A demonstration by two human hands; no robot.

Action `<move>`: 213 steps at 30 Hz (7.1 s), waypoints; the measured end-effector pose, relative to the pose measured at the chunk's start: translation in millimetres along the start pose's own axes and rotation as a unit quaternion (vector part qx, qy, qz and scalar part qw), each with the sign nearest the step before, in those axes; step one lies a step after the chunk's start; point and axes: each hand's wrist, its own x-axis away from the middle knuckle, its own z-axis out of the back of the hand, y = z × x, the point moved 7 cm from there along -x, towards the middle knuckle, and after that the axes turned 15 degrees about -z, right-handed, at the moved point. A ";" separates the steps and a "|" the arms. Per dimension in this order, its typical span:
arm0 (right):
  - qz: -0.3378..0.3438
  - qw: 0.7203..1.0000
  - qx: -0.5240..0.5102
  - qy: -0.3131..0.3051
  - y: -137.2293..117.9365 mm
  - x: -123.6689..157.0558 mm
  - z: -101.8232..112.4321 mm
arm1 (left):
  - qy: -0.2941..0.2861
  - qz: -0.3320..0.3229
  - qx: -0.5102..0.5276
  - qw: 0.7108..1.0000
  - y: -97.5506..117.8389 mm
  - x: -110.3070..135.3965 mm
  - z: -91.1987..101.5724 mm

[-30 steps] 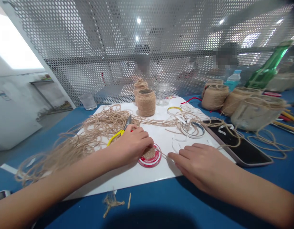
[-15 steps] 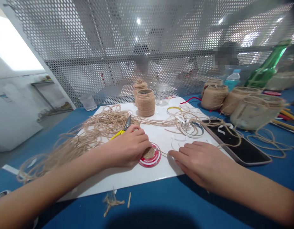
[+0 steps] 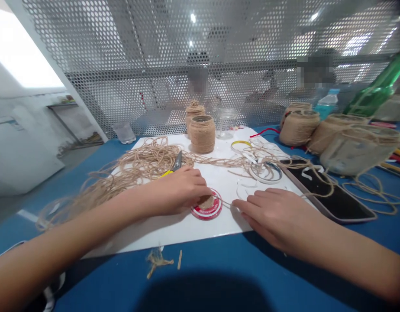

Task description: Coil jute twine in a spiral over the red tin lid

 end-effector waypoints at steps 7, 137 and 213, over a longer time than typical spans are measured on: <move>0.010 1.000 0.004 0.011 -0.8 1.1 -0.5 | -0.035 -0.006 -0.046 0.998 3.2 -5.1 12.5; 0.098 0.988 -0.115 -0.008 -34.7 21.2 19.1 | -0.021 0.057 -0.056 0.997 37.6 -1.2 8.0; 0.091 0.993 -0.055 0.051 -21.6 15.4 21.5 | -0.005 0.117 -0.019 0.993 42.3 4.2 7.1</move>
